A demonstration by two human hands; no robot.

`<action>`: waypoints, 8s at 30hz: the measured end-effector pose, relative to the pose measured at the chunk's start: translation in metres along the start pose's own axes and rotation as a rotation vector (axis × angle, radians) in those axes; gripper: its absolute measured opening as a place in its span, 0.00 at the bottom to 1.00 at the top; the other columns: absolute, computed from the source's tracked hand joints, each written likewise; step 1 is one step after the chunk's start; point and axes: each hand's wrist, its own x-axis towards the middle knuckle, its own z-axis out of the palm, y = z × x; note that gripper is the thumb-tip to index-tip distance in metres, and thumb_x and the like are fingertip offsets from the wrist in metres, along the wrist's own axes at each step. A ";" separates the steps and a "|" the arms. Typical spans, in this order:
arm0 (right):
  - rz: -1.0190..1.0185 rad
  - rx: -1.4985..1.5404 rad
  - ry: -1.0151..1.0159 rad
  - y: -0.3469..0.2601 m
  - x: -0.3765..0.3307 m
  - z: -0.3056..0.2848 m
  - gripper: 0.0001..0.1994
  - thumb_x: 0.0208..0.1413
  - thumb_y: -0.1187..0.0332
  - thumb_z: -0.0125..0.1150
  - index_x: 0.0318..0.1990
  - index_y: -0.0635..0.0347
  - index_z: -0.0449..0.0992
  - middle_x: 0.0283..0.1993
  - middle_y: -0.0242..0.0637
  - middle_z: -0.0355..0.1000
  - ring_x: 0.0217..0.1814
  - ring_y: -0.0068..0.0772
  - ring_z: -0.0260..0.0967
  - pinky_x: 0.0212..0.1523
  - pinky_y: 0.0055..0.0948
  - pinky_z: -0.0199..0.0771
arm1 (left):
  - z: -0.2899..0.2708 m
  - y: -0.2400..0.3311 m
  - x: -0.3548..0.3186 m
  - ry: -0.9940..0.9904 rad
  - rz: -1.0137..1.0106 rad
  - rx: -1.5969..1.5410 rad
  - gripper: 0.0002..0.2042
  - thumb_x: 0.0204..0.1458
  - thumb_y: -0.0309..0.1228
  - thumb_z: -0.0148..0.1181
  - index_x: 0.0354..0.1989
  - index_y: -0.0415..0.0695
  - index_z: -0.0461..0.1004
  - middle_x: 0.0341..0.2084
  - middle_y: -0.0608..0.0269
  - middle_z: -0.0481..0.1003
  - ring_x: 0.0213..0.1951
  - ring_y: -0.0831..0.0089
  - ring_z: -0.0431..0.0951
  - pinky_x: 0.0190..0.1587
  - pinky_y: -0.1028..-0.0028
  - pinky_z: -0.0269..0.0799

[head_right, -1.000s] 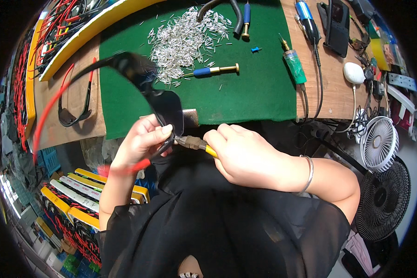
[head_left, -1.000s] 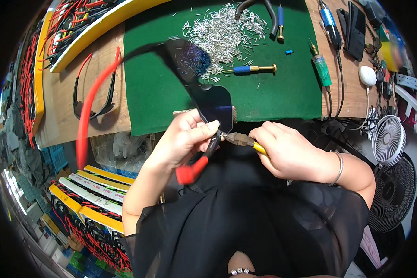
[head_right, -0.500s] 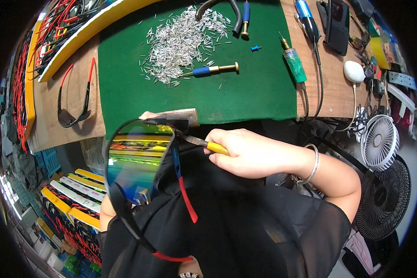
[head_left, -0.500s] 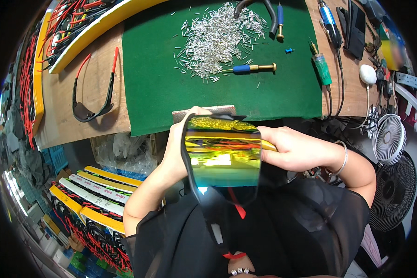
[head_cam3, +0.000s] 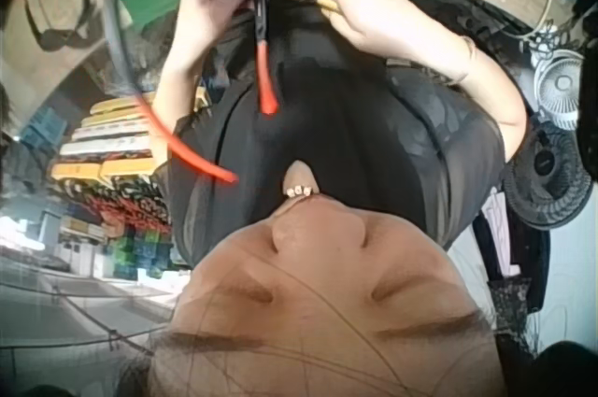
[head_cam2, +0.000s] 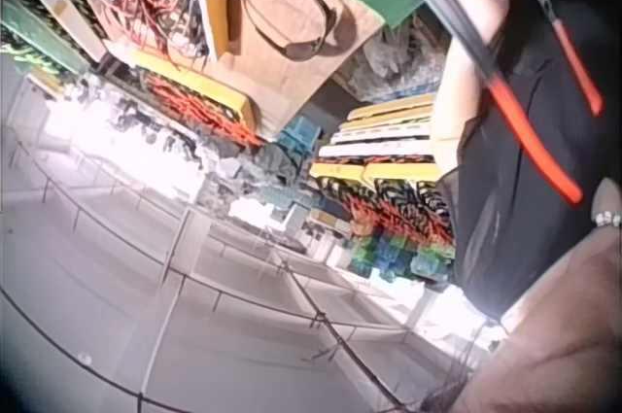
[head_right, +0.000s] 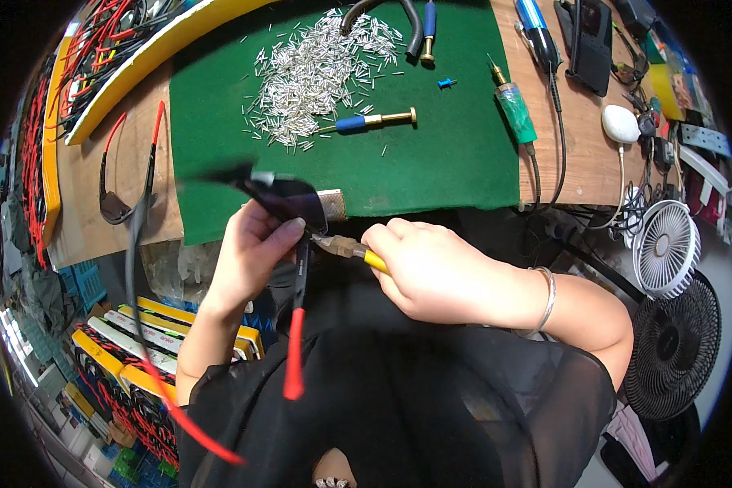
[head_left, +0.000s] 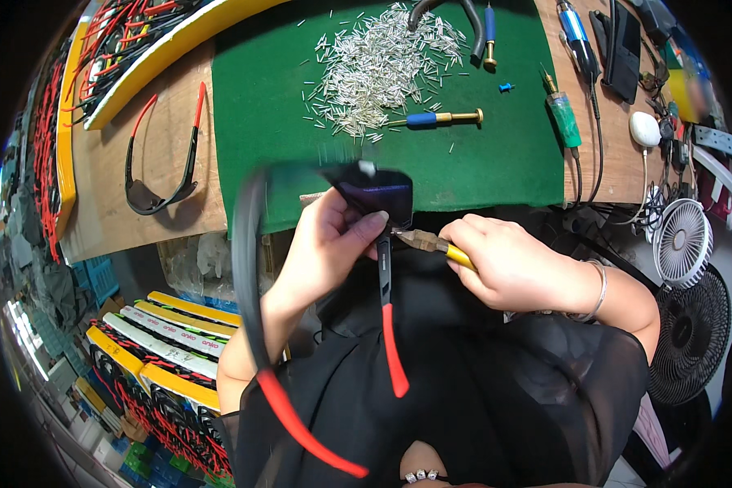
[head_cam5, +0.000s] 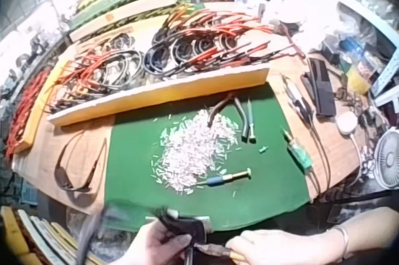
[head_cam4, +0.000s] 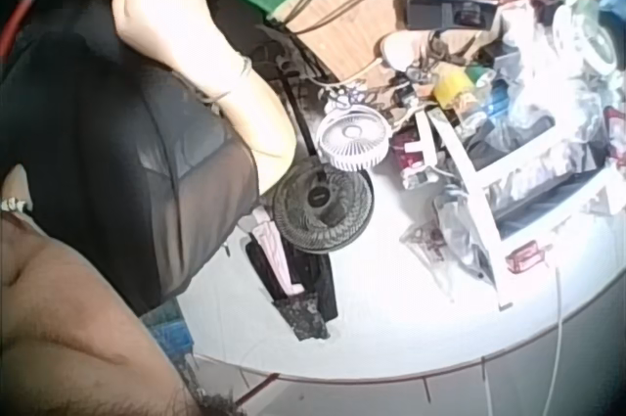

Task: The person assembles sunglasses by inserting small metal pins into the frame using pliers and a screwdriver. They repeatedly pick up frames from a tray, secure the pins, and place the completed units back into the tray.

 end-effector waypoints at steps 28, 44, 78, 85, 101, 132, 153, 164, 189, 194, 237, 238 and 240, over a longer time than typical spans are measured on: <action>0.106 0.099 -0.142 -0.002 0.002 -0.008 0.11 0.50 0.69 0.51 0.38 0.66 0.64 0.33 0.49 0.66 0.37 0.49 0.66 0.39 0.39 0.68 | -0.011 0.010 -0.012 0.136 0.235 0.300 0.06 0.52 0.22 0.50 0.38 0.37 0.65 0.29 0.60 0.73 0.27 0.77 0.73 0.32 0.80 0.70; 0.115 0.292 -0.169 -0.004 0.009 -0.010 0.14 0.53 0.66 0.48 0.41 0.68 0.64 0.36 0.51 0.66 0.41 0.50 0.65 0.42 0.40 0.66 | -0.006 -0.002 -0.020 0.031 -0.029 -0.231 0.07 0.53 0.23 0.50 0.41 0.37 0.68 0.34 0.65 0.71 0.35 0.80 0.70 0.41 0.80 0.66; -0.090 -0.087 0.100 -0.003 0.001 0.003 0.11 0.46 0.73 0.54 0.37 0.66 0.65 0.30 0.44 0.63 0.33 0.45 0.65 0.35 0.35 0.68 | -0.003 0.005 -0.010 -0.077 0.009 -0.112 0.10 0.50 0.27 0.54 0.40 0.37 0.68 0.29 0.65 0.71 0.27 0.81 0.70 0.31 0.81 0.68; 0.051 0.207 -0.102 -0.001 0.008 -0.003 0.11 0.49 0.70 0.53 0.38 0.66 0.64 0.30 0.48 0.65 0.35 0.48 0.66 0.36 0.39 0.68 | -0.029 -0.012 -0.001 -0.168 0.143 0.240 0.10 0.47 0.25 0.57 0.38 0.37 0.68 0.27 0.67 0.71 0.29 0.82 0.71 0.33 0.83 0.68; 0.080 0.224 -0.145 -0.003 0.008 -0.009 0.12 0.51 0.68 0.50 0.40 0.67 0.64 0.33 0.49 0.66 0.36 0.48 0.66 0.38 0.38 0.67 | -0.016 -0.011 -0.007 -0.003 0.029 0.055 0.08 0.54 0.22 0.47 0.41 0.37 0.66 0.34 0.63 0.71 0.35 0.79 0.70 0.37 0.80 0.68; 0.045 0.100 0.009 -0.002 0.003 0.006 0.11 0.50 0.70 0.52 0.39 0.65 0.64 0.31 0.48 0.66 0.35 0.49 0.67 0.36 0.38 0.68 | -0.006 0.008 -0.008 -0.012 0.133 0.408 0.08 0.52 0.27 0.52 0.38 0.38 0.67 0.28 0.64 0.72 0.25 0.81 0.71 0.27 0.84 0.65; 0.120 0.360 -0.180 -0.005 0.009 -0.006 0.12 0.53 0.66 0.50 0.40 0.65 0.64 0.34 0.48 0.67 0.40 0.49 0.66 0.41 0.38 0.67 | -0.006 -0.010 -0.023 0.137 0.050 0.044 0.08 0.54 0.26 0.49 0.42 0.40 0.68 0.33 0.68 0.72 0.34 0.80 0.70 0.37 0.81 0.67; -0.127 -0.151 0.169 -0.004 0.002 0.012 0.13 0.43 0.73 0.58 0.37 0.65 0.65 0.29 0.42 0.64 0.33 0.41 0.66 0.35 0.32 0.69 | -0.011 0.012 -0.007 -0.080 -0.243 -0.037 0.11 0.52 0.29 0.53 0.43 0.39 0.66 0.24 0.67 0.71 0.22 0.86 0.69 0.23 0.86 0.65; -0.062 0.020 0.067 -0.006 -0.001 0.014 0.11 0.48 0.71 0.54 0.37 0.67 0.64 0.29 0.46 0.65 0.34 0.45 0.67 0.35 0.35 0.69 | -0.015 0.014 -0.005 -0.148 -0.294 -0.091 0.12 0.51 0.29 0.56 0.40 0.37 0.67 0.24 0.67 0.72 0.21 0.88 0.68 0.22 0.89 0.65; -0.118 -0.063 0.167 0.000 0.001 0.017 0.11 0.48 0.71 0.54 0.38 0.67 0.64 0.29 0.46 0.65 0.33 0.45 0.66 0.35 0.36 0.69 | -0.005 0.014 -0.013 -0.079 -0.116 -0.122 0.10 0.51 0.25 0.54 0.41 0.38 0.66 0.28 0.65 0.72 0.26 0.82 0.71 0.30 0.82 0.70; -0.101 -0.027 0.158 0.000 0.004 0.014 0.12 0.45 0.73 0.56 0.38 0.65 0.65 0.30 0.44 0.64 0.33 0.44 0.65 0.34 0.36 0.67 | -0.001 0.010 -0.013 0.054 -0.031 0.086 0.07 0.53 0.26 0.52 0.38 0.36 0.66 0.24 0.65 0.72 0.23 0.84 0.71 0.25 0.84 0.68; -0.074 0.018 0.110 -0.001 0.004 0.010 0.12 0.46 0.72 0.55 0.38 0.65 0.65 0.30 0.44 0.64 0.33 0.45 0.65 0.35 0.36 0.67 | -0.001 0.010 -0.015 0.055 0.002 0.147 0.08 0.52 0.24 0.51 0.40 0.37 0.66 0.27 0.63 0.72 0.25 0.81 0.72 0.28 0.83 0.70; -0.005 0.110 0.018 -0.001 0.005 0.007 0.12 0.48 0.71 0.54 0.39 0.65 0.65 0.31 0.45 0.64 0.34 0.46 0.66 0.35 0.36 0.67 | -0.005 0.007 -0.015 0.024 0.048 0.310 0.09 0.52 0.20 0.50 0.41 0.37 0.65 0.32 0.62 0.72 0.30 0.78 0.72 0.33 0.80 0.71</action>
